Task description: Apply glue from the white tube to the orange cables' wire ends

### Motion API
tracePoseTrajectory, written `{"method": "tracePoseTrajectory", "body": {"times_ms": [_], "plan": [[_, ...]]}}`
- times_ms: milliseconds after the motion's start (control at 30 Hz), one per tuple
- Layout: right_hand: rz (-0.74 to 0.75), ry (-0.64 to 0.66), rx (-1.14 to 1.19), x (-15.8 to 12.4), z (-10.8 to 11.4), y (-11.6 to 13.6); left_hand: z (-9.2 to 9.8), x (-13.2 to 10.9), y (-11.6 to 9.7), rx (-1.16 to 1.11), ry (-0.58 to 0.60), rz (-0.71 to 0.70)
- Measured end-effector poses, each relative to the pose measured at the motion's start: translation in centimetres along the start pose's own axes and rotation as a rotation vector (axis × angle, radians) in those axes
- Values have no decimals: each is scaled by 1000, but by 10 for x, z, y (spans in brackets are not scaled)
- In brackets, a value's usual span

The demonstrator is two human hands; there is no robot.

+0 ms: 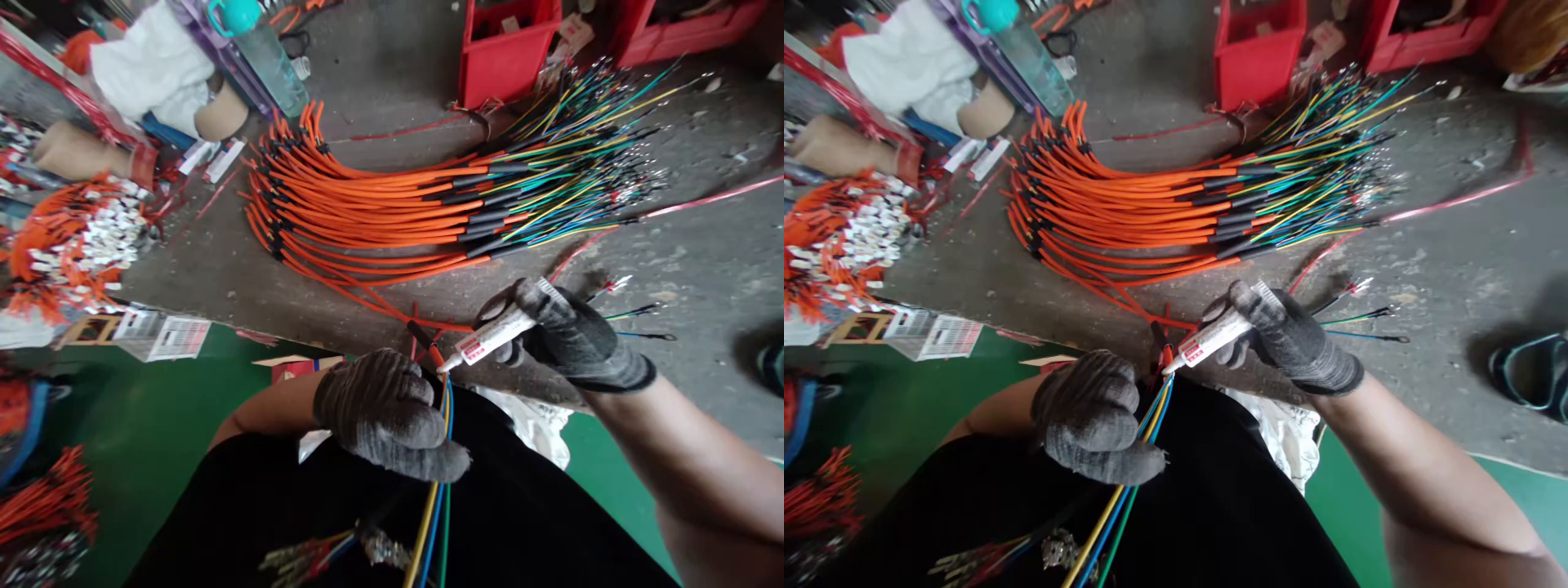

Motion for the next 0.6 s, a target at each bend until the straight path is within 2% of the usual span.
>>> {"method": "tracePoseTrajectory", "body": {"times_ms": [167,267,533,600], "plan": [[-19,159,-64,8,-4,9,-3,4,3,-40,115,77],[-32,185,-73,8,-13,18,-1,6,7,-76,107,108],[13,118,1,9,-6,17,14,7,5,72,-52,25],[68,21,-58,7,-2,18,15,7,6,93,-57,72]]}}
Point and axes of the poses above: each hand's wrist, its own x-axis towards the middle knuckle, its own z-axis out of the back of the hand, y = z × x, the point moved 4 cm from there along x, towards the middle knuckle, and after that the axes turned 11 degrees about -y, right-handed, at the moved point
